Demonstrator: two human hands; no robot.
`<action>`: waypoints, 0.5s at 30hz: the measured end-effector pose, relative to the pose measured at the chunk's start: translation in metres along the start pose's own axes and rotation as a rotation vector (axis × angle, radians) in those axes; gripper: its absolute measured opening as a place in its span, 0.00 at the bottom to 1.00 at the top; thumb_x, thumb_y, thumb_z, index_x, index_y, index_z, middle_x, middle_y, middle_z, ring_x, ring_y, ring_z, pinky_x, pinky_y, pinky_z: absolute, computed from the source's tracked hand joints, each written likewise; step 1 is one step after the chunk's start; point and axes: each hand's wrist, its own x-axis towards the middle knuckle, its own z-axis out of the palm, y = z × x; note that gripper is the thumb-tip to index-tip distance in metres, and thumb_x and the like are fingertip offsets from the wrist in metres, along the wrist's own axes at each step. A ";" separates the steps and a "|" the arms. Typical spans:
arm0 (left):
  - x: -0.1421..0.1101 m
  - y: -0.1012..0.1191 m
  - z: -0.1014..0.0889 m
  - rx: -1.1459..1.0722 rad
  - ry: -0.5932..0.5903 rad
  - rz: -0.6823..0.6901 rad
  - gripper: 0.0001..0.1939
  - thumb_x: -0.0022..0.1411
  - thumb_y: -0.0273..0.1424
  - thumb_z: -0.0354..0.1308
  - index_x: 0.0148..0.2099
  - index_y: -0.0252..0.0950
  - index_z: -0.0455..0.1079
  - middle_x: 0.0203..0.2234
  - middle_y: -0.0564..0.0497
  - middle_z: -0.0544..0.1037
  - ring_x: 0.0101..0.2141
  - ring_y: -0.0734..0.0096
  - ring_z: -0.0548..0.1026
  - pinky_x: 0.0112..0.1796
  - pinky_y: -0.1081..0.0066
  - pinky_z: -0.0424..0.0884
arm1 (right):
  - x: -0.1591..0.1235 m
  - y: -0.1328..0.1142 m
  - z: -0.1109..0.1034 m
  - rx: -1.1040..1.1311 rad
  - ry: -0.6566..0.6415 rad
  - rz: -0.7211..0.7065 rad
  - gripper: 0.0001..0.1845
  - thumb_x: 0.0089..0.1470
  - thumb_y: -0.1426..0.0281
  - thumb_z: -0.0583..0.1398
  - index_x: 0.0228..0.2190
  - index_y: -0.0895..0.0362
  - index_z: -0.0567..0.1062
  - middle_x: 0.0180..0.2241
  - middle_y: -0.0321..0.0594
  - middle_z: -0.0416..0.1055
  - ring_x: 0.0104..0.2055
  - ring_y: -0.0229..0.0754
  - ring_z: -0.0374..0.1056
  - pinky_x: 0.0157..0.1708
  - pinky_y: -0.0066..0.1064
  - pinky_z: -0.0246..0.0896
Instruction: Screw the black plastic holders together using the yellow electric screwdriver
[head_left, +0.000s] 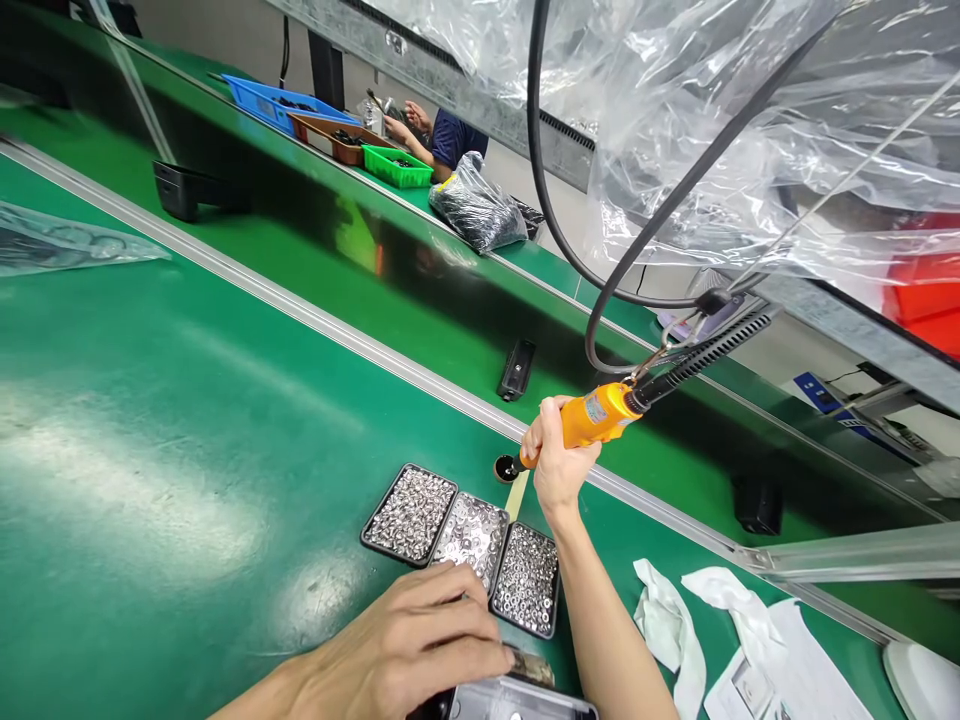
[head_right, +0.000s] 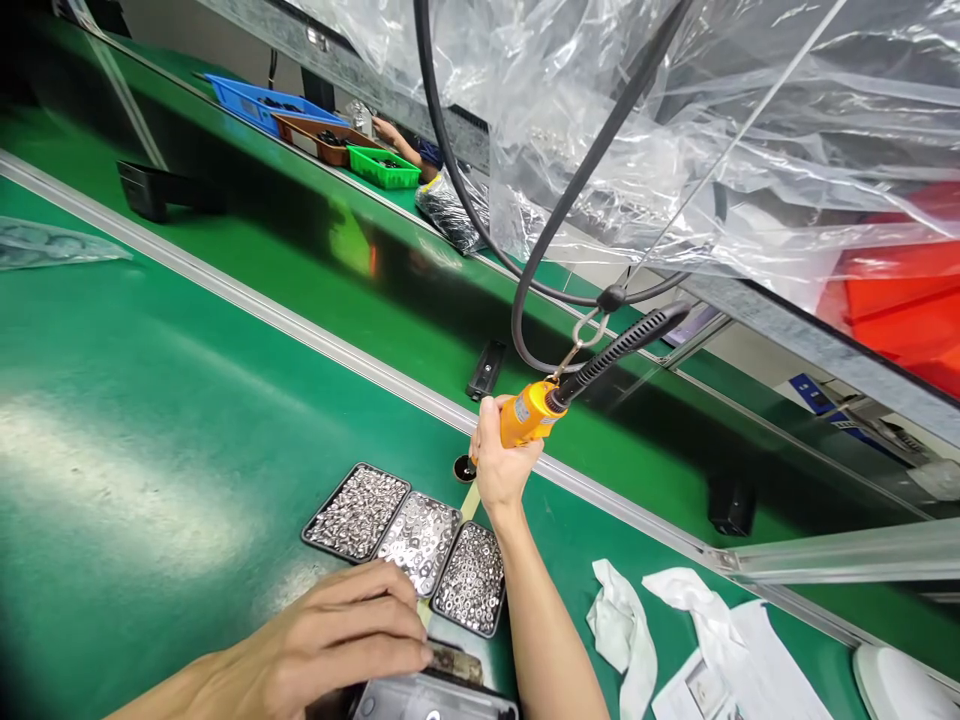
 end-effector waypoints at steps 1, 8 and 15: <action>0.000 0.000 0.000 0.005 0.003 0.003 0.24 0.75 0.48 0.49 0.52 0.32 0.73 0.39 0.42 0.81 0.39 0.58 0.73 0.40 0.59 0.72 | 0.000 0.000 0.000 0.002 0.000 -0.001 0.13 0.60 0.62 0.67 0.33 0.53 0.68 0.16 0.22 0.59 0.14 0.30 0.54 0.13 0.24 0.56; 0.002 -0.001 0.002 0.001 0.032 0.010 0.24 0.76 0.47 0.47 0.51 0.32 0.73 0.37 0.42 0.80 0.38 0.59 0.73 0.39 0.60 0.72 | 0.003 -0.012 -0.002 0.013 0.011 -0.027 0.13 0.60 0.62 0.67 0.34 0.53 0.68 0.16 0.22 0.59 0.13 0.30 0.54 0.13 0.23 0.56; 0.000 -0.001 0.003 0.014 0.044 0.020 0.24 0.76 0.47 0.47 0.51 0.32 0.73 0.36 0.43 0.80 0.36 0.60 0.72 0.38 0.60 0.71 | 0.004 -0.018 -0.003 0.015 0.021 -0.031 0.14 0.60 0.60 0.67 0.34 0.53 0.68 0.16 0.21 0.59 0.13 0.30 0.54 0.13 0.23 0.57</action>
